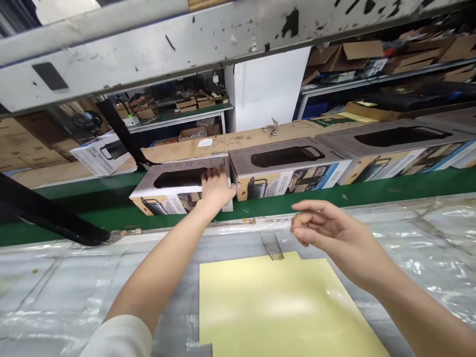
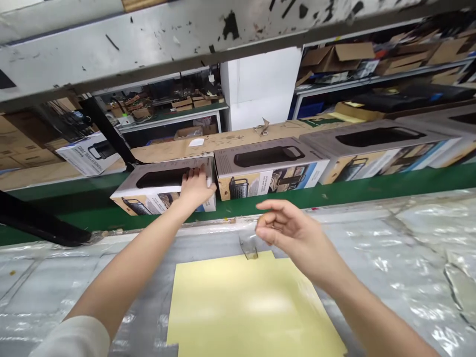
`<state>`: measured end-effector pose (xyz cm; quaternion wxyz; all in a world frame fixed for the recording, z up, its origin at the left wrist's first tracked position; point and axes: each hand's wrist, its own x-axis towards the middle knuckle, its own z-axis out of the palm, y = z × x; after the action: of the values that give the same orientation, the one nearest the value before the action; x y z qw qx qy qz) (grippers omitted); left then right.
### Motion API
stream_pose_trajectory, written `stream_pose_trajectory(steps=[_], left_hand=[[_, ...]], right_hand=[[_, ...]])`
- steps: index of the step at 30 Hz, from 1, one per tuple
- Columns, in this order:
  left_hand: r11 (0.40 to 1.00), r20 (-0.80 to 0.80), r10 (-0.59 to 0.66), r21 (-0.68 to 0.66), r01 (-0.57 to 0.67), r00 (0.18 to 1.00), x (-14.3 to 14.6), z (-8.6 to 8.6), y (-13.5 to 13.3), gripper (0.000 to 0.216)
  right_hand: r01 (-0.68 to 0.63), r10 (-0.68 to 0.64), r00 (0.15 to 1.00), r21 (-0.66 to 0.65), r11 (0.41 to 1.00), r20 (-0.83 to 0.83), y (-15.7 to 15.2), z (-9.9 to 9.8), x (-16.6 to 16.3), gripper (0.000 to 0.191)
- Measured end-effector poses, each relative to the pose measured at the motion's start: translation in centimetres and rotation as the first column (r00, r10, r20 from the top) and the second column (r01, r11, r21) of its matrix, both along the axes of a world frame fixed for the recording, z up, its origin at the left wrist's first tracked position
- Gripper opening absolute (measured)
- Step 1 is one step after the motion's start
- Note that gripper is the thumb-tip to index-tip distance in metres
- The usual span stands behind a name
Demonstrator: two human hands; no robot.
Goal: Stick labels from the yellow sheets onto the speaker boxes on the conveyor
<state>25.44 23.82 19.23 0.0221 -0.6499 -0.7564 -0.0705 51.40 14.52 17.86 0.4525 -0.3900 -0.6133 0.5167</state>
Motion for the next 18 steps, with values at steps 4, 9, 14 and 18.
stream_pose_trajectory(steps=[4, 9, 14, 18], left_hand=[[0.987, 0.040, 0.129, -0.097, -0.125, 0.991, -5.6, 1.4, -1.1, 0.067], [0.955, 0.020, 0.267, -0.137, -0.262, 0.964, -10.4, 2.2, -0.4, 0.062], [0.963, 0.061, 0.271, -0.025, -0.269, 0.961, -11.4, 0.9, -0.4, 0.054], [0.957, 0.106, 0.284, 0.028, -0.288, 0.953, -11.6, 0.5, -0.5, 0.064]], right_hand=[[-0.122, 0.120, 0.992, -0.077, 0.990, -0.025, 3.6, 1.2, -4.1, 0.047], [-0.166, 0.151, 0.979, -0.103, 0.981, -0.135, 10.0, 1.8, -13.5, 0.039], [-0.091, 0.075, 0.994, -0.207, 0.974, -0.086, 14.4, 1.8, -24.2, 0.031], [-0.063, 0.053, 0.998, -0.272, 0.960, -0.041, 16.1, 1.3, -28.2, 0.033]])
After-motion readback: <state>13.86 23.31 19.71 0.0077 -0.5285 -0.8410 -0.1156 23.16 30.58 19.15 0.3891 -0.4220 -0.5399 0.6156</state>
